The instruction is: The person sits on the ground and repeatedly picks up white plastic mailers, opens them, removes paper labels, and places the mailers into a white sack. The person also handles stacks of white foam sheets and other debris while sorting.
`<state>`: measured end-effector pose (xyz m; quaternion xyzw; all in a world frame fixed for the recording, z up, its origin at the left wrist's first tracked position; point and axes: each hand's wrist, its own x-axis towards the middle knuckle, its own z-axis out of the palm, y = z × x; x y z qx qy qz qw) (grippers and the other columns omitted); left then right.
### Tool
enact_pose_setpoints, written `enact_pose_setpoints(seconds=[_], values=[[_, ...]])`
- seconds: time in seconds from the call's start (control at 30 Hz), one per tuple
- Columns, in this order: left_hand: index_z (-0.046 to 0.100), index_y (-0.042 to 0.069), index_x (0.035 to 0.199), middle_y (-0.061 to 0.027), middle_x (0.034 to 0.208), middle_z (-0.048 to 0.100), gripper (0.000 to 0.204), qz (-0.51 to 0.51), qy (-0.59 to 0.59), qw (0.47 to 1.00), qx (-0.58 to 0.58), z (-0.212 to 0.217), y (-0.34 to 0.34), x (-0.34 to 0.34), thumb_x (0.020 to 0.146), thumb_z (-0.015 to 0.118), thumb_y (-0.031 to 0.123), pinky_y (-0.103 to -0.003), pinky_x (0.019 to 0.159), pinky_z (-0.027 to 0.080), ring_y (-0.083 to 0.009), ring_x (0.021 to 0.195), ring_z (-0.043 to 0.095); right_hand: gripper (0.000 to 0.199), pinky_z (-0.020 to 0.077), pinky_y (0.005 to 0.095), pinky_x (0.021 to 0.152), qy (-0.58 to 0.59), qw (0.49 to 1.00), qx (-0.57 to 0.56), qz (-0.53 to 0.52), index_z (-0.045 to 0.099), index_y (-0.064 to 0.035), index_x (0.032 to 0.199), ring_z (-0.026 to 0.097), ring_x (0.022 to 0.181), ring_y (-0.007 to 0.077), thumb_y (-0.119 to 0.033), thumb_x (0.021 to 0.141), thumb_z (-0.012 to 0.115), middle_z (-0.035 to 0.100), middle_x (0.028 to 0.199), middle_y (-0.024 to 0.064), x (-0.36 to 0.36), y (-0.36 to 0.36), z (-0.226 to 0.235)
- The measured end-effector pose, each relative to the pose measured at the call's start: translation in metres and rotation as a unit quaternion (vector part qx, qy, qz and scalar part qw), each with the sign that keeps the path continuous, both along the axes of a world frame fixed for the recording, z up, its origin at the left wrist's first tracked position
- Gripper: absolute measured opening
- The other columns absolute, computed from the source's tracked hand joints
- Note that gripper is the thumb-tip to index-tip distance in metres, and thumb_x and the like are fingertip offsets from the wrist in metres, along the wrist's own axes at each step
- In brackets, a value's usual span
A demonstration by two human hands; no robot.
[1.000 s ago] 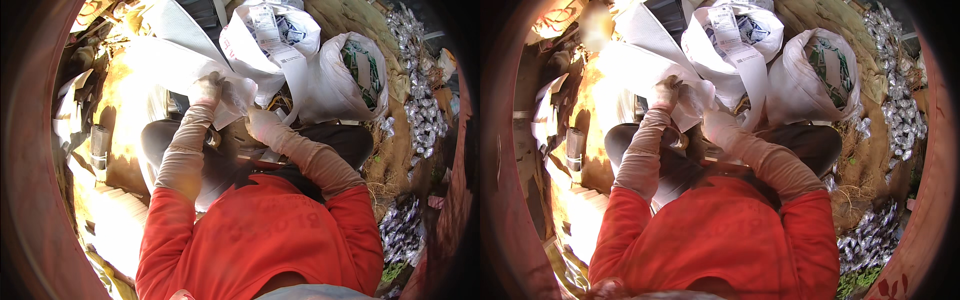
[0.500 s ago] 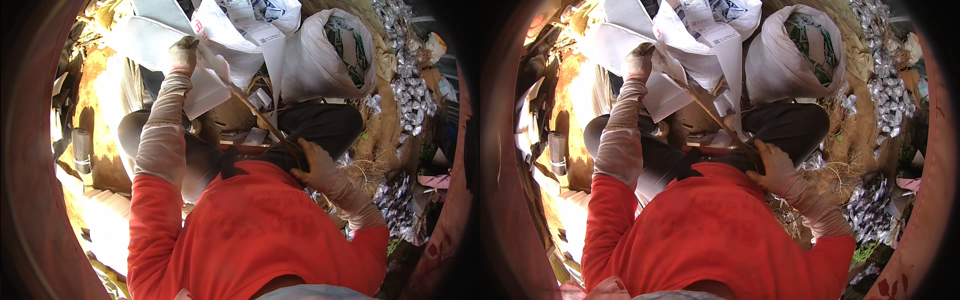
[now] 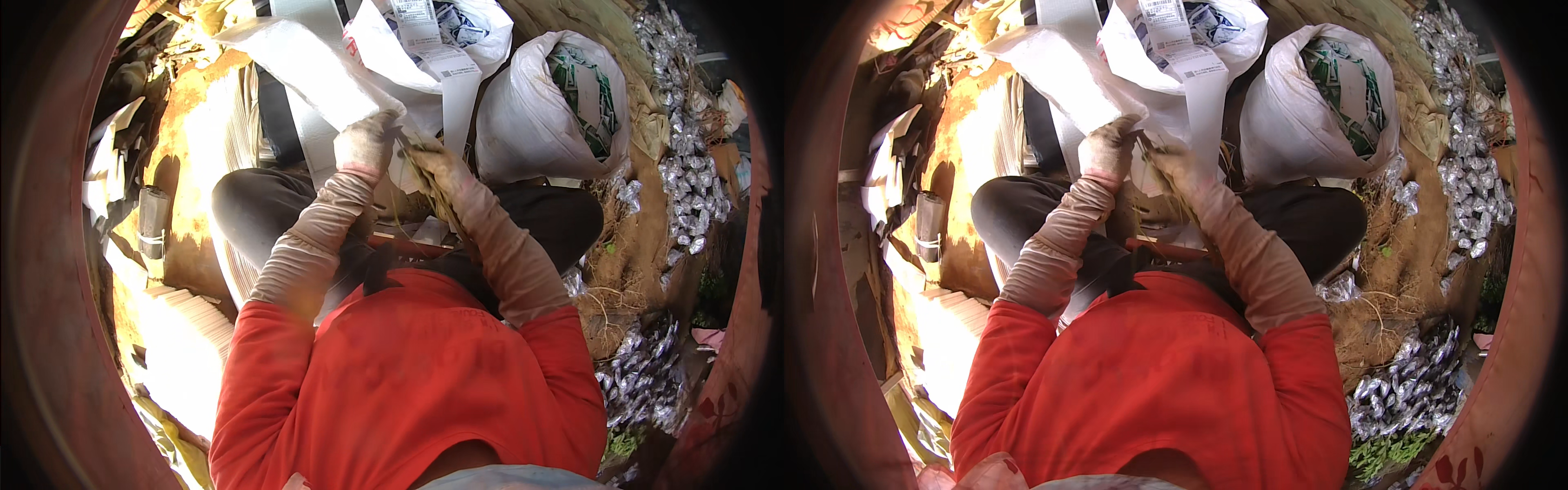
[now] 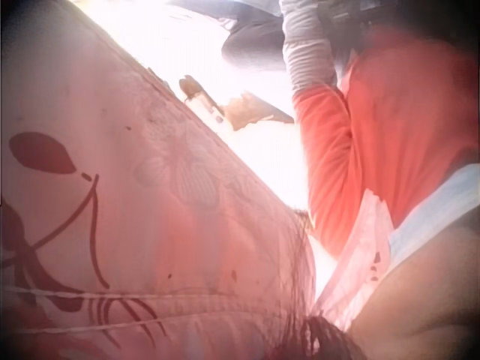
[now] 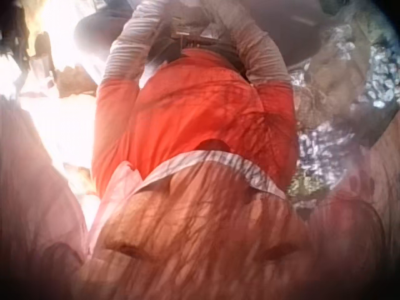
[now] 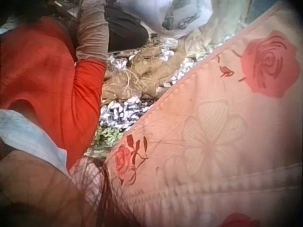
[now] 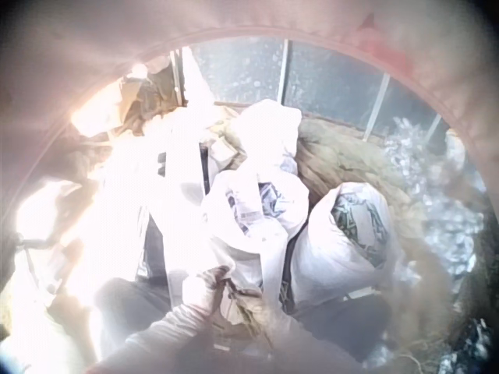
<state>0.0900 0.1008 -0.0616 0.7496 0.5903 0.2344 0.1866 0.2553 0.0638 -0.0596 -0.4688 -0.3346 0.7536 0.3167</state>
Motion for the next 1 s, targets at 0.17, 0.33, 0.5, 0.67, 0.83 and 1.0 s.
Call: enact_pose_setpoints(seconds=[0.17,0.33,0.5,0.67,0.83,1.0], values=[[0.065,0.015,0.112,-0.0130,0.099,0.067,0.025,0.067,-0.130,0.988,-0.047,-0.008,0.004,-0.016,0.088,0.058,0.020,-0.035,0.079,0.050,-0.0304,0.091,0.064,0.031,0.0506,0.0271,0.062,0.233,0.961,-0.125,-0.081,0.055,-0.0013,0.113,0.059,0.067,0.0152,-0.024,0.093,0.054,0.061,0.092,0.0075,0.001,-0.015,0.013],[0.062,0.016,0.117,-0.0144,0.107,0.065,0.038,0.008,-0.136,0.988,-0.076,-0.008,0.006,-0.016,0.081,0.054,0.005,-0.035,0.085,0.049,-0.0320,0.098,0.062,0.040,0.0510,0.0265,0.068,0.070,0.991,-0.103,0.048,0.049,-0.0030,0.125,0.062,0.076,0.0157,-0.023,0.091,0.054,0.062,0.098,0.0091,0.041,-0.086,0.012],[0.058,0.023,0.119,-0.0074,0.095,0.063,0.044,-0.142,0.077,0.986,0.036,0.042,-0.026,-0.010,0.077,0.058,0.008,-0.037,0.077,0.051,-0.0264,0.092,0.061,0.038,0.0505,0.0246,0.067,-0.001,0.999,-0.026,-0.048,0.050,-0.0033,0.123,0.062,0.075,0.0142,-0.021,0.090,0.055,0.063,0.093,0.0074,-0.005,-0.022,-0.020],[0.066,0.022,0.102,-0.0059,0.091,0.062,0.027,-0.220,0.219,0.949,0.062,0.077,-0.050,-0.027,0.076,0.063,0.017,-0.036,0.073,0.051,-0.0247,0.088,0.061,0.030,0.0506,0.0260,0.067,0.216,0.968,-0.088,-0.092,0.054,-0.0022,0.115,0.062,0.075,0.0152,-0.016,0.088,0.056,0.063,0.090,0.0080,-0.061,0.027,-0.016],[0.066,0.012,0.083,-0.0094,0.119,0.055,0.014,-0.186,0.203,0.944,0.182,0.044,-0.074,-0.052,0.070,0.060,0.013,-0.044,0.092,0.044,-0.0296,0.115,0.050,0.023,0.0508,0.0274,0.066,0.267,0.956,-0.082,-0.093,0.057,-0.0012,0.107,0.062,0.075,0.0162,-0.012,0.086,0.058,0.064,0.087,0.0086,-0.073,0.035,-0.013],[0.066,0.016,0.080,-0.0072,0.122,0.053,0.018,-0.034,0.145,0.976,0.156,-0.009,-0.086,-0.041,0.062,0.066,0.018,-0.047,0.096,0.038,-0.0304,0.119,0.047,0.017,0.0510,0.0288,0.066,0.053,0.997,-0.028,-0.040,0.060,-0.0001,0.100,0.063,0.074,0.0172,-0.007,0.085,0.059,0.064,0.084,0.0093,-0.041,0.013,-0.010]])
